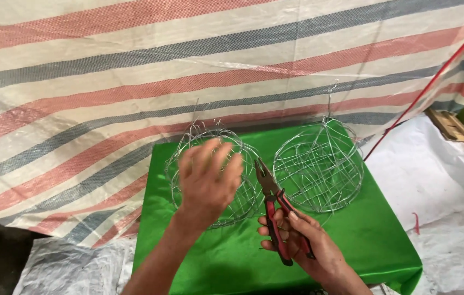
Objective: Assembling and shaping wire mesh structures using pliers to cut and trim wires.
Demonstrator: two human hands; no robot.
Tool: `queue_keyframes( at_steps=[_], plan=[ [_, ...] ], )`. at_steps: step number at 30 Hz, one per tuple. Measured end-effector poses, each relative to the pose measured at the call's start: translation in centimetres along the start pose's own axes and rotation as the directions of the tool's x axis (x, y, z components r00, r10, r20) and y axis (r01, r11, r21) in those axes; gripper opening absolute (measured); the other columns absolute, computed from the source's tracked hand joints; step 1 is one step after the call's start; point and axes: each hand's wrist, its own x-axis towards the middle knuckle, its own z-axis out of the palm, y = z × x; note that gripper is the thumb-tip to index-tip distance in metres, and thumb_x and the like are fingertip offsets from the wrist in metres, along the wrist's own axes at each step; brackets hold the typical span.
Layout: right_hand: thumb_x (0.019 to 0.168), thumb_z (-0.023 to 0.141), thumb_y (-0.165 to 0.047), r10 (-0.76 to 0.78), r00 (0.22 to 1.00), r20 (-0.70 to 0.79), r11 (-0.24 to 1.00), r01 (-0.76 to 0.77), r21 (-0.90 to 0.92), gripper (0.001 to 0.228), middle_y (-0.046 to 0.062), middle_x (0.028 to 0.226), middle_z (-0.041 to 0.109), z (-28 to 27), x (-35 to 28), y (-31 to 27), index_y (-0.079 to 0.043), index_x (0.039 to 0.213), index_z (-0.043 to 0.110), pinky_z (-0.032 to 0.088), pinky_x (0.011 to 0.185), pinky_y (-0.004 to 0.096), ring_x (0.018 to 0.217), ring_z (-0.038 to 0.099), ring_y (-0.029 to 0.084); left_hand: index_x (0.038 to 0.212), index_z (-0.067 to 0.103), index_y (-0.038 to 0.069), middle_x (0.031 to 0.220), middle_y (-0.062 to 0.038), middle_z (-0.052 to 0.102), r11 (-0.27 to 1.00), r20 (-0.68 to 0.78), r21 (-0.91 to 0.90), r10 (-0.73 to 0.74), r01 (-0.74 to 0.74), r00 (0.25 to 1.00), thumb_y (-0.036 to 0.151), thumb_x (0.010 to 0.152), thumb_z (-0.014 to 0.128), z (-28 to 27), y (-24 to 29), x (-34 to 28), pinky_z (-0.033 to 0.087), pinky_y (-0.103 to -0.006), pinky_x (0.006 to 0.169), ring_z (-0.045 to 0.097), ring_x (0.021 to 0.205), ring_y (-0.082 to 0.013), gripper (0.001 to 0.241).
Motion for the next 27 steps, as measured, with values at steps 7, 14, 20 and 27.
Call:
queue_keyframes(
  at_steps=[7, 14, 20, 27],
  plan=[
    [0.095, 0.059, -0.028, 0.065, 0.998, -0.008, 0.997, -0.065, 0.042, 0.036, 0.036, 0.122, 0.072, -0.2, 0.6, -0.1, 0.004, 0.109, 0.066, 0.061, 0.087, 0.057, 0.105, 0.073, 0.044, 0.082, 0.065, 0.009, 0.08, -0.008, 0.063, 0.94, 0.274, -0.009, 0.331, -0.342, 0.903, -0.001, 0.092, 0.07, 1.5, 0.3, 4.7, 0.049, -0.0419, 0.086, 0.064, 0.101, -0.0301, 0.015],
    [0.096, 0.057, -0.027, 0.068, 0.997, 0.021, 0.994, -0.069, 0.081, 0.035, 0.036, 0.123, 0.072, -0.6, 1.3, 0.5, 0.004, 0.109, 0.066, 0.061, 0.087, 0.056, 0.105, 0.073, 0.043, 0.082, 0.072, 0.012, 0.089, -0.005, 0.071, 0.948, 0.799, -0.036, 0.216, -0.315, 0.56, 0.018, 0.089, 0.079, 5.7, -0.4, 4.3, 0.048, -0.0475, 0.097, 0.065, 0.09, -0.0237, 0.012],
    [0.096, 0.058, -0.025, 0.062, 0.998, 0.032, 0.995, -0.065, 0.078, 0.033, 0.037, 0.123, 0.071, -0.7, 1.8, 0.9, 0.005, 0.11, 0.066, 0.061, 0.086, 0.057, 0.105, 0.072, 0.043, 0.077, 0.06, 0.011, 0.08, -0.004, 0.066, 0.983, 0.879, -0.058, 0.133, -0.174, 0.458, 0.003, 0.087, 0.079, 5.5, -0.4, 4.6, 0.046, -0.0482, 0.098, 0.063, 0.082, -0.0244, 0.023],
    [0.097, 0.056, -0.023, 0.041, 0.999, 0.022, 0.998, -0.043, 0.056, 0.033, 0.037, 0.124, 0.07, -0.7, 2.2, 1.5, 0.006, 0.112, 0.064, 0.063, 0.082, 0.054, 0.102, 0.073, 0.042, 0.07, 0.055, 0.017, 0.06, 0.001, 0.06, 0.979, 0.803, -0.056, 0.162, -0.198, 0.574, -0.002, 0.076, 0.085, 6.7, -0.8, 2.9, 0.045, -0.0431, 0.083, 0.06, 0.064, -0.0224, 0.036]
  ],
)
